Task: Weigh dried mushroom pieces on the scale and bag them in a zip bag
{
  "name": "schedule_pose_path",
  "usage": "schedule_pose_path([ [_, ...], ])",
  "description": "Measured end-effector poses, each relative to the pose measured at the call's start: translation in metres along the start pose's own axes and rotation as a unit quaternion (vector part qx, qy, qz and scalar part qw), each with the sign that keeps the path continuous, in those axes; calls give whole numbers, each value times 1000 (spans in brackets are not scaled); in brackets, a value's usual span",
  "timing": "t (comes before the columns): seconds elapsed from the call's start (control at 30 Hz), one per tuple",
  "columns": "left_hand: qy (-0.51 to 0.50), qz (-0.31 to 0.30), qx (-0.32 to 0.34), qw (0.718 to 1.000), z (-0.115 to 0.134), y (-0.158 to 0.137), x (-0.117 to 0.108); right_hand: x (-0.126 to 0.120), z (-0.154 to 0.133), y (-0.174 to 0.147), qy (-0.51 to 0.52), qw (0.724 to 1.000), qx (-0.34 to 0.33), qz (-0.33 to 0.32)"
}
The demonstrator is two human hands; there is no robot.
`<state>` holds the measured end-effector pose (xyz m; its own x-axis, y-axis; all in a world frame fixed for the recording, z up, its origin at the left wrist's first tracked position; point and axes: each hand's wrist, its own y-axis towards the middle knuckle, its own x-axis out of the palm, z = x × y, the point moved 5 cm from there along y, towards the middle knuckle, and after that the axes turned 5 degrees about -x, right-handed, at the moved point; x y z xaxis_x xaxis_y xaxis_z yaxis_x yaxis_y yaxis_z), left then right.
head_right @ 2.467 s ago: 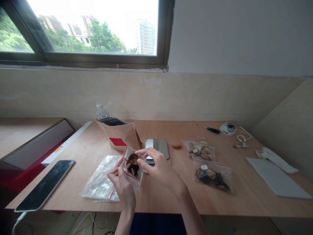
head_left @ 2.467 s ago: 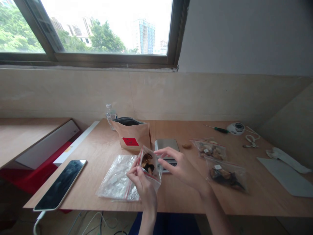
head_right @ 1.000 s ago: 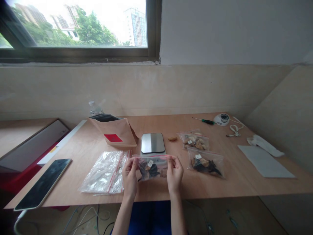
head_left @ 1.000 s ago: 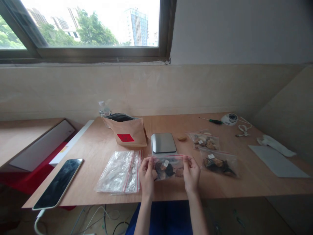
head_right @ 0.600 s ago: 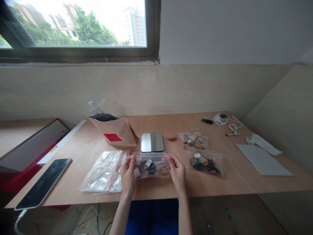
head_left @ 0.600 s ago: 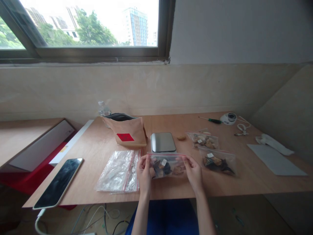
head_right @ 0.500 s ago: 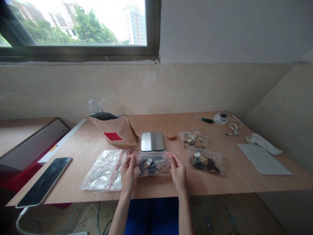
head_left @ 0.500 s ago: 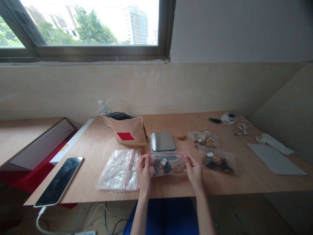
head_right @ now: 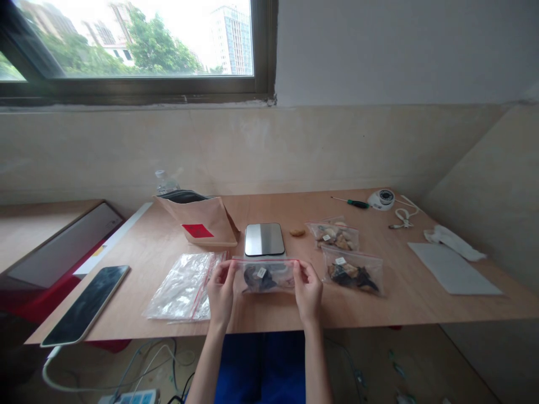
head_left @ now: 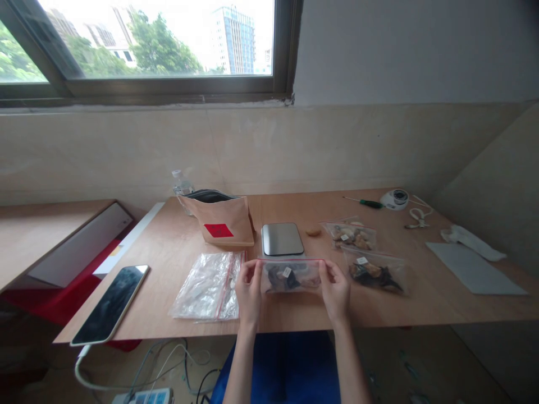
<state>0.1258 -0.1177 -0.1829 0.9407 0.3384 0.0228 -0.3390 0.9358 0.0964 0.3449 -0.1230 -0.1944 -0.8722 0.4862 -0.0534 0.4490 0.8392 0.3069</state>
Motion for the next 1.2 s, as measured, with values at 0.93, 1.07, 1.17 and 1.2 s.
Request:
schedule_pose_path([
  [0.93,-45,-58,-21,997,-12,1,8,7,16,-3,44,995,54,-72],
  [1.07,-36,-43,-16,998,-12,-1,8,8,9,-3,48,997,30,-54],
  [1.17,-41,-52,-19,998,-11,0,9,10,9,-5,63,996,37,-58],
  [1.2,-44,-62,-20,997,-10,0,9,12,11,-6,72,994,48,-67],
])
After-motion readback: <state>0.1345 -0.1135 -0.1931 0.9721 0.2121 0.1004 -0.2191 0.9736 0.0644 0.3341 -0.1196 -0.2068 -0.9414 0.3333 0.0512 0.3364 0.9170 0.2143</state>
